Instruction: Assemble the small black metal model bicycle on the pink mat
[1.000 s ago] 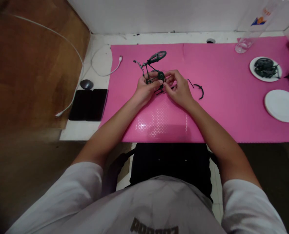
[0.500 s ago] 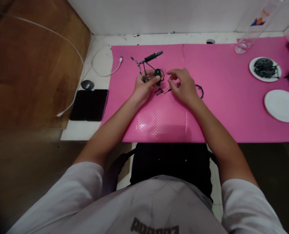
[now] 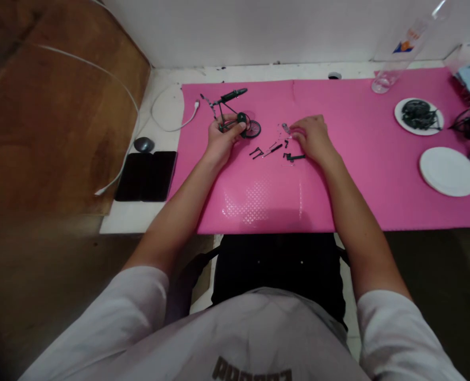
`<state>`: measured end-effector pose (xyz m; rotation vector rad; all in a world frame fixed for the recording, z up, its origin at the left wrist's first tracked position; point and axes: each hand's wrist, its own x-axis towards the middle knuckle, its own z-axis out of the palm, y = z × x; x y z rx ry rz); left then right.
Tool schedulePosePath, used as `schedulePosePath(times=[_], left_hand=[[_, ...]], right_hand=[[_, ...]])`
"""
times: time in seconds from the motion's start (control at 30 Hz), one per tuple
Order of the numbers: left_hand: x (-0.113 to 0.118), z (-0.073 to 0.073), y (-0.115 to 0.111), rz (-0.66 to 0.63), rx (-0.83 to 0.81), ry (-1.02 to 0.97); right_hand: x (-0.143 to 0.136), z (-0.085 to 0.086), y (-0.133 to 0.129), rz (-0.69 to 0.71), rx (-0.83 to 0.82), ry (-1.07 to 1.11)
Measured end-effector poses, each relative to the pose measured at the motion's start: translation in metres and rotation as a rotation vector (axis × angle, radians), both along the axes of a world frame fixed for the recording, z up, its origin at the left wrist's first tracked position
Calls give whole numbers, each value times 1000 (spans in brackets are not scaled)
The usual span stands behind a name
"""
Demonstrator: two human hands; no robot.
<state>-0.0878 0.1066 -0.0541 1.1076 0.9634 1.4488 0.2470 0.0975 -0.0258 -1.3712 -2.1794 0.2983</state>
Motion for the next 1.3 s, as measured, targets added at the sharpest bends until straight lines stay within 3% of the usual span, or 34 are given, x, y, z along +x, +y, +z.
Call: schedulePosePath(times=[0.1, 0.5, 0.77, 1.07, 1.3], left_hand=[[-3, -5, 3, 39, 46, 84], [-3, -10, 3, 35, 46, 126], [-3, 9, -18, 18, -41, 106], [-13, 17, -17, -81, -94, 119], [-4, 21, -11, -49, -175, -18]], right_hand=[[-9, 1, -2, 74, -69, 5], [-8, -12, 7, 3, -104, -1], [-21, 1, -2, 100, -95, 100], [-36, -5, -4, 165, -114, 75], [-40, -6, -3, 142, -133, 69]])
